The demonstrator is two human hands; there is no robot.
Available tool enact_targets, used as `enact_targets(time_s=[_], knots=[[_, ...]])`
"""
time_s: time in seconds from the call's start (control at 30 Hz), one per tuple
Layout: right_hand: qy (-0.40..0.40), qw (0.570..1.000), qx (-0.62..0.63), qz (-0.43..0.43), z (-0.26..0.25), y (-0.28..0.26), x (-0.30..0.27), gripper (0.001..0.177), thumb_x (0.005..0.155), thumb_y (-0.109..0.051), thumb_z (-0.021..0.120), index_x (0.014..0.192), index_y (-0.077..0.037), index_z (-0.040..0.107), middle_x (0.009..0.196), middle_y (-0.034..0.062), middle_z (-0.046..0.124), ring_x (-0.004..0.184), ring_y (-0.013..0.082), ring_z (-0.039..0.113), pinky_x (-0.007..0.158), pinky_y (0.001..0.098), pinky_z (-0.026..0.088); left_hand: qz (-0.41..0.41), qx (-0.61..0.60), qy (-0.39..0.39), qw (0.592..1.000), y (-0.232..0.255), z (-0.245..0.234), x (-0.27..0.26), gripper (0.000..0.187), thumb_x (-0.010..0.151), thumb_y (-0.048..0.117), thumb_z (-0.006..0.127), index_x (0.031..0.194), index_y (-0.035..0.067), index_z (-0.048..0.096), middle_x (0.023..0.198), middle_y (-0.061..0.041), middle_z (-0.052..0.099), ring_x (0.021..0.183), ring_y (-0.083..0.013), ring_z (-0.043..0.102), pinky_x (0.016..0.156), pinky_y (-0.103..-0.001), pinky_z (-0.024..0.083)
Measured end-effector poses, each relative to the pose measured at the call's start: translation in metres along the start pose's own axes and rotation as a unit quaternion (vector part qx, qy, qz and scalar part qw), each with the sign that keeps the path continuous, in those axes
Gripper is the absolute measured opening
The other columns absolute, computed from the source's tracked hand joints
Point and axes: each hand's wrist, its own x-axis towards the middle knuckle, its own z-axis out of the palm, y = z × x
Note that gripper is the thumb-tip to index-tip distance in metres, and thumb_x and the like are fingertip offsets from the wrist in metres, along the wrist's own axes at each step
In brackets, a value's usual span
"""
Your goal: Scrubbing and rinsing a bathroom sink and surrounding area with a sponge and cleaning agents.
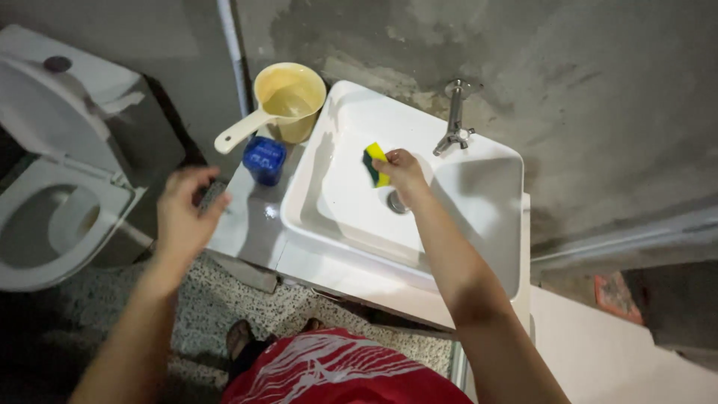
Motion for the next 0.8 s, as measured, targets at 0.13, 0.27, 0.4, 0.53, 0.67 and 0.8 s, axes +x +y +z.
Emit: enact_targets(time_s=[0.13,0.27,0.4,0.53,0.67,0.8], knots=[[0.004,0.998,-0.039,0.055,0.021,0.008,0.006,0.027,0.088,-0.018,0.074,0.109,-0.003,0.064,0.094,0.0081,0.067,0.082,0.0206,0.066,0.066,0.0360,0.057,-0.079,-0.098,0.004,0.992,-0.008,0.006,-0.063,0.043,0.087,0.013,0.082,0.127,0.004,0.069,0.122,-0.014,0.063,0.104,-0.0246,0.066,0.086,-0.034,0.055],[0.011,0.989,-0.137,0.054,0.022,0.047,0.042,0.026,0.089,-0.019,0.075,0.108,-0.004,0.068,0.094,0.0083,0.070,0.082,0.0212,0.066,0.065,0.0360,0.056,-0.119,-0.133,0.003,0.984,-0.010,0.006,-0.083,0.041,0.087,0.013,0.080,0.126,0.004,0.068,0.124,-0.010,0.063,0.104,-0.0189,0.065,0.083,-0.032,0.054],[-0.029,0.991,-0.066,0.111,0.024,0.091,0.064,0.024,0.095,-0.023,0.067,0.109,-0.004,0.069,0.096,0.0120,0.072,0.080,0.0250,0.069,0.064,0.0382,0.060,-0.136,-0.191,-0.011,0.972,-0.006,0.001,-0.075,0.040,0.090,0.007,0.076,0.129,0.003,0.067,0.124,-0.008,0.063,0.104,-0.0153,0.064,0.082,-0.029,0.055],[-0.079,0.979,0.073,0.174,0.017,0.152,0.097,0.022,0.098,-0.016,0.058,0.107,0.000,0.069,0.096,0.0153,0.073,0.079,0.0286,0.072,0.064,0.0418,0.063,-0.117,-0.254,-0.068,0.958,-0.025,0.010,-0.049,0.041,0.090,0.003,0.075,0.130,0.000,0.065,0.122,-0.008,0.065,0.104,-0.0134,0.065,0.086,-0.026,0.055],[-0.067,0.980,0.059,0.178,0.025,0.133,0.068,0.022,0.099,-0.012,0.062,0.107,0.005,0.072,0.099,0.0188,0.074,0.083,0.0311,0.074,0.071,0.0416,0.065,-0.083,-0.299,-0.137,0.941,-0.038,0.014,-0.008,0.040,0.090,0.004,0.075,0.129,0.002,0.065,0.119,-0.006,0.069,0.101,-0.0116,0.067,0.084,-0.025,0.055],[-0.003,0.869,-0.489,0.071,0.065,0.053,0.008,0.018,0.091,-0.015,0.069,0.105,-0.007,0.078,0.106,0.0198,0.072,0.094,0.0333,0.071,0.082,0.0419,0.060,-0.048,-0.288,-0.214,0.932,-0.049,-0.002,0.036,0.040,0.089,0.003,0.076,0.128,0.002,0.068,0.111,-0.005,0.072,0.093,-0.0103,0.066,0.080,-0.024,0.054]])
